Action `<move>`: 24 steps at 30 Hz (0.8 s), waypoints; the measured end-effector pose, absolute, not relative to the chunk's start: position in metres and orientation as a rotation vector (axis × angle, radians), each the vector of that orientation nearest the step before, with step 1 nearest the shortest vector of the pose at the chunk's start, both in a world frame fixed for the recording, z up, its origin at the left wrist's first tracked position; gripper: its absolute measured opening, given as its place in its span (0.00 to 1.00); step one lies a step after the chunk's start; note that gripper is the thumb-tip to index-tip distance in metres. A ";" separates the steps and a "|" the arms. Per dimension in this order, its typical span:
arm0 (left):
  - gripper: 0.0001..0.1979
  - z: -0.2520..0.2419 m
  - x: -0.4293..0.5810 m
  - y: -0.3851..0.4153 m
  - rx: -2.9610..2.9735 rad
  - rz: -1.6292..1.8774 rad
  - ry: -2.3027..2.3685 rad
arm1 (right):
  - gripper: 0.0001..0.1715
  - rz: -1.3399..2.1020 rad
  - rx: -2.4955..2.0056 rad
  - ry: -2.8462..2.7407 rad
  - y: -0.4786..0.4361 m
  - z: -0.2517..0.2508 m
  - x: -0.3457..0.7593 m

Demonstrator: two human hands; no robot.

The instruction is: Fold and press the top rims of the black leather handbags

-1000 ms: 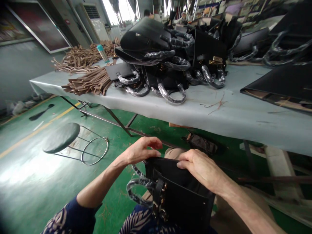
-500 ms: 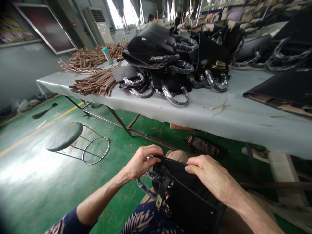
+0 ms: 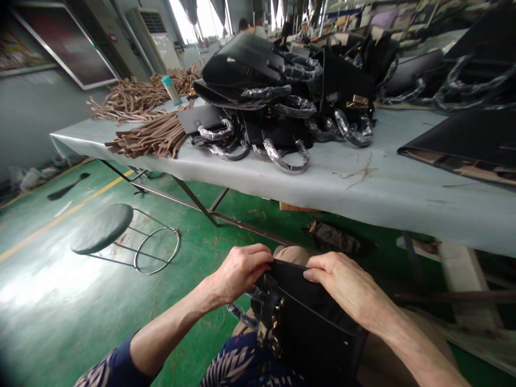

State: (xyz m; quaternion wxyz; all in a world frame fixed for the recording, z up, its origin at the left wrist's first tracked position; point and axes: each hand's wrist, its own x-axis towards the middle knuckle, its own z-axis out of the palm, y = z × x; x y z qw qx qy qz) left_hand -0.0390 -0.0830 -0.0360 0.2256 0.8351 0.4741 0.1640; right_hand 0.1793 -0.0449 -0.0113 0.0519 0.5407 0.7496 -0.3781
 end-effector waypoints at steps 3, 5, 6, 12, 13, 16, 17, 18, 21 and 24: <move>0.07 -0.035 -0.039 -0.080 2.246 0.441 1.309 | 0.16 -1.153 1.657 2.270 -0.044 -0.013 0.179; 0.06 -0.035 -0.040 -0.078 2.228 0.442 1.288 | 0.16 -1.149 1.670 2.263 -0.044 -0.014 0.179; 0.06 -0.036 -0.040 -0.077 2.226 0.452 1.268 | 0.16 -1.151 1.671 2.262 -0.044 -0.014 0.180; 0.07 -0.046 -0.038 -0.072 2.191 0.511 1.193 | 0.16 -1.161 1.652 2.291 -0.043 -0.017 0.181; 0.07 -0.046 -0.037 -0.071 2.177 0.525 1.191 | 0.16 -1.155 1.650 2.300 -0.043 -0.017 0.181; 0.08 -0.044 -0.037 -0.071 2.151 0.555 1.136 | 0.16 -1.135 1.677 2.284 -0.042 -0.018 0.179; 0.08 -0.043 -0.037 -0.071 2.148 0.557 1.106 | 0.16 -1.126 1.691 2.269 -0.043 -0.018 0.178; 0.08 -0.042 -0.037 -0.071 2.143 0.557 1.077 | 0.16 -1.115 1.706 2.256 -0.043 -0.017 0.177; 0.08 -0.043 -0.037 -0.072 2.085 0.604 1.060 | 0.16 -1.073 1.721 2.261 -0.044 -0.015 0.175; 0.06 -0.048 -0.034 -0.073 1.957 0.704 1.141 | 0.16 -1.048 1.698 2.296 -0.046 -0.014 0.175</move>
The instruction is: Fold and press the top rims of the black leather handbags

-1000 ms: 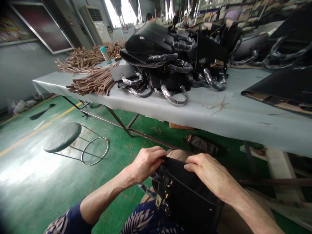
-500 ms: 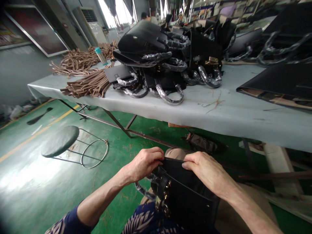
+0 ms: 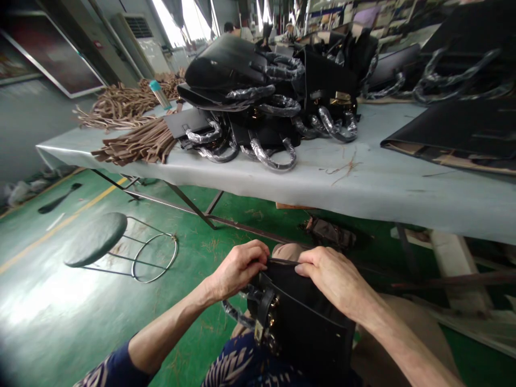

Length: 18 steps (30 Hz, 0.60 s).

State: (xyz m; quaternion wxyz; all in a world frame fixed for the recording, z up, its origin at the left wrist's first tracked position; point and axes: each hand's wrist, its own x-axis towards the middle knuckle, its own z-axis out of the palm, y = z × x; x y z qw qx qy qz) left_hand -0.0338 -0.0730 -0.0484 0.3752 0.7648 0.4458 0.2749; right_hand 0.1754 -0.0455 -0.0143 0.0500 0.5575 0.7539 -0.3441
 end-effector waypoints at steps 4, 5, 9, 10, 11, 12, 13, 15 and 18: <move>0.03 -0.054 -0.029 -0.074 1.813 0.721 1.267 | 0.17 -1.051 1.657 2.337 -0.045 -0.015 0.177; 0.03 -0.055 -0.028 -0.074 1.788 0.711 1.288 | 0.17 -1.051 1.649 2.340 -0.045 -0.016 0.177; 0.02 -0.055 -0.027 -0.073 1.700 0.697 1.332 | 0.17 -1.028 1.604 2.351 -0.042 -0.014 0.177; 0.02 -0.055 -0.027 -0.072 1.680 0.702 1.335 | 0.18 -1.015 1.585 2.365 -0.041 -0.013 0.177; 0.02 -0.056 -0.027 -0.072 1.660 0.708 1.334 | 0.19 -1.003 1.558 2.392 -0.041 -0.012 0.176; 0.02 -0.056 -0.028 -0.071 1.642 0.713 1.330 | 0.19 -0.987 1.525 2.427 -0.041 -0.011 0.176; 0.02 -0.057 -0.028 -0.070 1.625 0.716 1.322 | 0.18 -0.963 1.493 2.462 -0.041 -0.010 0.175; 0.02 -0.058 -0.027 -0.069 1.594 0.719 1.303 | 0.14 -0.873 1.453 2.505 -0.041 -0.010 0.172; 0.02 -0.060 -0.027 -0.069 1.558 0.727 1.278 | 0.11 -0.704 1.437 2.506 -0.040 -0.012 0.164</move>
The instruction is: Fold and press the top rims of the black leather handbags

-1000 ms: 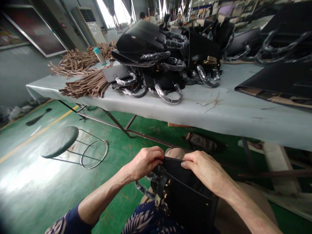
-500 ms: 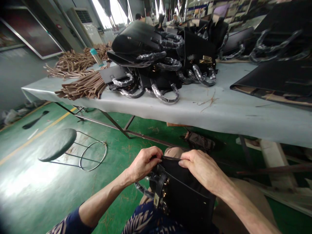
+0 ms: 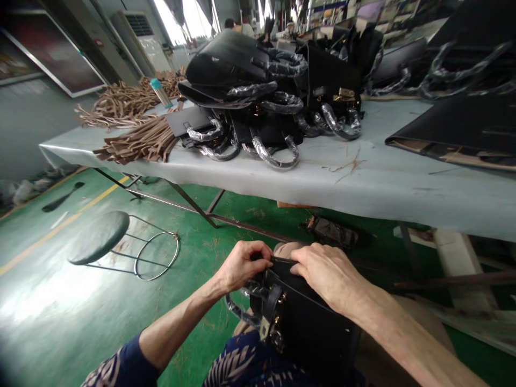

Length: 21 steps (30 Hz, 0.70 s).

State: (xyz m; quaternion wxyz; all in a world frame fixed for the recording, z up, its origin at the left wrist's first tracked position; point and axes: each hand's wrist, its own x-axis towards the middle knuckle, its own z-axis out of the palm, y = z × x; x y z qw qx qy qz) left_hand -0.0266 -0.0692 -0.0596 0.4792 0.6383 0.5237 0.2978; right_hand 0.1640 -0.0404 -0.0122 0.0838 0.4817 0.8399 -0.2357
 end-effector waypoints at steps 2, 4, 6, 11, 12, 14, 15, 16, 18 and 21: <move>0.02 -0.060 -0.026 -0.070 1.540 0.743 1.267 | 0.10 -0.696 1.409 2.558 -0.040 -0.015 0.158; 0.02 -0.060 -0.026 -0.071 1.528 0.763 1.260 | 0.10 -0.764 1.393 2.617 -0.039 -0.017 0.154; 0.01 -0.060 -0.026 -0.072 1.517 0.782 1.250 | 0.11 -0.859 1.387 2.642 -0.039 -0.018 0.151; 0.06 -0.062 -0.025 -0.073 1.439 0.876 1.178 | 0.12 -1.004 1.348 2.670 -0.041 -0.017 0.148; 0.09 -0.064 -0.024 -0.073 1.399 0.898 1.155 | 0.12 -0.984 1.359 2.670 -0.041 -0.017 0.148; 0.15 -0.066 -0.023 -0.072 1.296 0.915 1.117 | 0.13 -0.951 1.377 2.670 -0.042 -0.019 0.148; 0.17 -0.067 -0.023 -0.072 1.242 0.910 1.103 | 0.13 -0.955 1.377 2.673 -0.043 -0.019 0.148; 0.17 -0.068 -0.023 -0.072 1.194 0.896 1.095 | 0.14 -0.972 1.369 2.678 -0.043 -0.019 0.149; 0.15 -0.068 -0.025 -0.072 1.110 0.866 1.083 | 0.15 -1.013 1.353 2.675 -0.042 -0.019 0.149; 0.15 -0.065 -0.032 -0.075 1.030 0.838 1.049 | 0.16 -1.010 1.362 2.666 -0.040 -0.019 0.149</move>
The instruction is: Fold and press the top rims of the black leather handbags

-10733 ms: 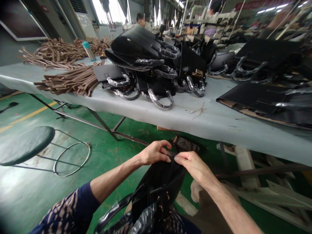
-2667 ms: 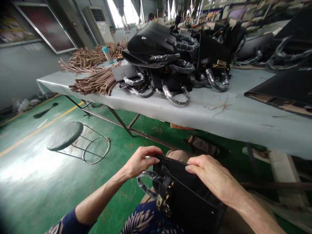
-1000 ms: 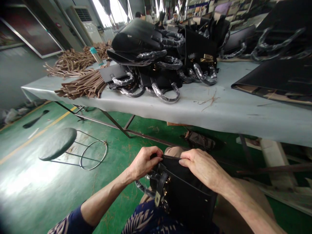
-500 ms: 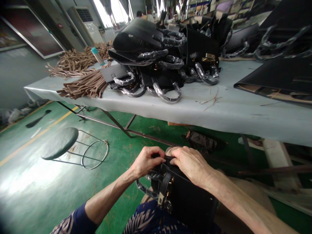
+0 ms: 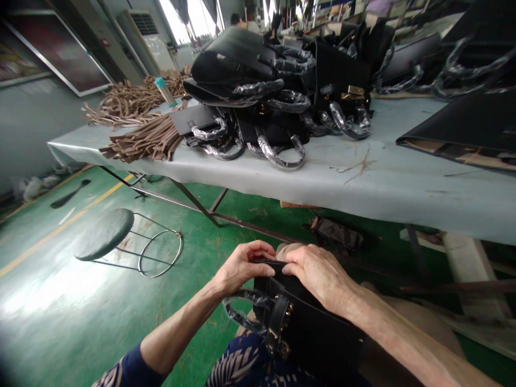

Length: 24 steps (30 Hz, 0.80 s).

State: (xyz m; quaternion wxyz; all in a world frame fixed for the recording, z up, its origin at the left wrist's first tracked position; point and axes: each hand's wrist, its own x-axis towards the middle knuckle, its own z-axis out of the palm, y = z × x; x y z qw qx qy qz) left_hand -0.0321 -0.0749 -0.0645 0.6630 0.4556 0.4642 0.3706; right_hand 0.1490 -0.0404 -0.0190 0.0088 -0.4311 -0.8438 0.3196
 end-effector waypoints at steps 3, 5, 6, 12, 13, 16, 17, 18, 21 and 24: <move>0.20 -0.062 -0.041 -0.078 1.012 0.797 1.033 | 0.16 0.987 -1.368 -2.639 -0.039 -0.020 0.147; 0.20 -0.061 -0.046 -0.079 1.045 0.755 1.089 | 0.16 0.994 -1.394 -2.646 -0.040 -0.020 0.146; 0.19 -0.060 -0.047 -0.079 1.072 0.732 1.122 | 0.17 0.993 -1.408 -2.653 -0.040 -0.019 0.146; 0.14 -0.048 -0.049 -0.077 1.215 0.570 1.113 | 0.16 0.992 -1.451 -2.676 -0.041 -0.015 0.146; 0.14 -0.047 -0.049 -0.076 1.242 0.551 1.103 | 0.16 0.996 -1.447 -2.672 -0.041 -0.014 0.146; 0.13 -0.045 -0.047 -0.073 1.350 0.529 1.110 | 0.15 1.026 -1.417 -2.651 -0.041 -0.013 0.146; 0.12 -0.045 -0.046 -0.072 1.395 0.527 1.121 | 0.15 1.036 -1.408 -2.647 -0.041 -0.013 0.146; 0.13 -0.045 -0.046 -0.071 1.438 0.517 1.126 | 0.15 1.041 -1.400 -2.644 -0.040 -0.014 0.145; 0.18 -0.042 -0.050 -0.068 1.484 0.426 1.074 | 0.15 1.034 -1.399 -2.642 -0.040 -0.015 0.146; 0.21 -0.036 -0.055 -0.066 1.453 0.338 1.013 | 0.15 1.028 -1.417 -2.643 -0.040 -0.016 0.146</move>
